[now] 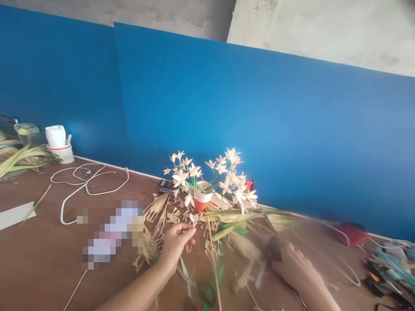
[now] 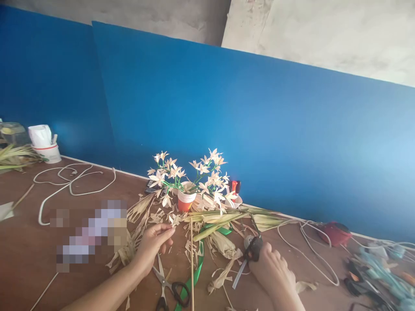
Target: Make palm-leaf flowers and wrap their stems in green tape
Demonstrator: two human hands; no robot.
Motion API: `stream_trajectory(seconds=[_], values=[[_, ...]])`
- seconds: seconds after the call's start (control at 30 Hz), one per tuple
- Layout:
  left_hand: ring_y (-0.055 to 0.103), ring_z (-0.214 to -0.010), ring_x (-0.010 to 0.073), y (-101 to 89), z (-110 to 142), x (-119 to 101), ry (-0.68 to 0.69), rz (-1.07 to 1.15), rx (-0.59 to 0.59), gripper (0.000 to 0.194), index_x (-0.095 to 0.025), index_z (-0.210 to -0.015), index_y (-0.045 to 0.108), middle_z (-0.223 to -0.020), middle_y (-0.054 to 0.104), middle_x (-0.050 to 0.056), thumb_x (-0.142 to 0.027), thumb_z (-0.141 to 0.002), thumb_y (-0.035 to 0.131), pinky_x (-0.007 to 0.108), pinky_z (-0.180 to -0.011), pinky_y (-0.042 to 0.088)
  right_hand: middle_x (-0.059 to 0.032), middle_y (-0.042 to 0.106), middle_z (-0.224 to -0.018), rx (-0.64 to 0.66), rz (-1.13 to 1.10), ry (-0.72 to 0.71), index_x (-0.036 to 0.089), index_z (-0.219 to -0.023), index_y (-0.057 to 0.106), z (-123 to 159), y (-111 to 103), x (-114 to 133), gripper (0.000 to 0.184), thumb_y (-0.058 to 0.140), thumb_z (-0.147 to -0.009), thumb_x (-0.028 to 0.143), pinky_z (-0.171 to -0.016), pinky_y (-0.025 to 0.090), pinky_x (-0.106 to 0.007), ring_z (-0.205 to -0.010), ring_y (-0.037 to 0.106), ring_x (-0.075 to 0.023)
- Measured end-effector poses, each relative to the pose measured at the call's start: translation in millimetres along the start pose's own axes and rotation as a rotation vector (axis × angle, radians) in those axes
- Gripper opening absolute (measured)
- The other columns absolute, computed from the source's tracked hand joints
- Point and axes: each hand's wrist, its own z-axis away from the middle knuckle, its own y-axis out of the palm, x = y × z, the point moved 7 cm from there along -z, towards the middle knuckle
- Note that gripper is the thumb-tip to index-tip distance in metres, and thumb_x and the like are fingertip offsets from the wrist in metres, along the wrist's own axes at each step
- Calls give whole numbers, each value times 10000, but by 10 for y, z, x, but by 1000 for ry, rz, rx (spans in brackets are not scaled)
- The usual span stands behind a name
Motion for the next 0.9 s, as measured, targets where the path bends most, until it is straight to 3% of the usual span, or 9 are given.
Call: stream_trajectory(seconds=[0.1,0.23,0.37,0.47,0.57,0.7,0.77,0.9], values=[[492,-363,74,13,-26,44,-9,47,23,264,-125,-708,656,-482,637,-3,-342,-585,742,170,-376,360,-156,656,-858,125,113,41,173,-912,573,96,267,-190,225,459,-718,161,-693,437,-432,-867,630,-337],[612,-504,105,22,-32,97,-63,161,13,269,-124,-676,660,-543,647,-10,-294,-517,796,182,-497,472,-158,642,-912,181,127,11,160,-935,512,186,443,-170,259,349,-750,82,-745,429,-487,-918,615,-336],[664,-603,143,38,-33,124,-98,261,11,303,-123,-657,651,-591,657,-6,-275,-462,826,229,-623,529,-151,636,-894,107,96,-4,178,-912,508,154,332,-203,181,389,-777,188,-701,441,-435,-924,601,-348],[638,-545,135,27,-38,115,-74,206,-4,291,-123,-659,643,-563,640,-8,-286,-484,809,205,-506,492,-107,653,-839,59,-40,-50,223,-922,529,136,190,-174,193,421,-780,298,-599,437,-353,-800,627,-312],[489,-374,77,24,-28,95,-50,94,-1,257,-127,-659,632,-441,565,-40,-319,-545,760,164,-341,317,-56,652,-741,52,-253,-296,266,-886,582,232,103,164,183,502,-734,329,-540,409,-281,-679,622,-252],[308,-317,35,22,-23,85,-35,5,-7,230,-137,-648,622,-348,418,-97,-331,-575,724,158,-339,180,-31,588,-643,40,-509,-787,218,-695,597,633,35,945,95,529,-730,274,-525,393,-253,-591,558,-191],[313,-334,38,16,-33,93,-34,-5,-17,230,-144,-639,619,-371,421,-98,-329,-558,729,162,-357,192,-25,567,-651,34,-587,-901,206,-657,581,808,30,1260,91,528,-729,218,-523,381,-247,-589,537,-174],[356,-358,57,1,-40,78,-20,-32,-32,215,-147,-632,631,-427,498,-67,-330,-558,715,180,-377,232,-19,549,-685,109,-635,-927,195,-642,557,931,134,1618,83,522,-704,152,-530,365,-231,-608,524,-151]])
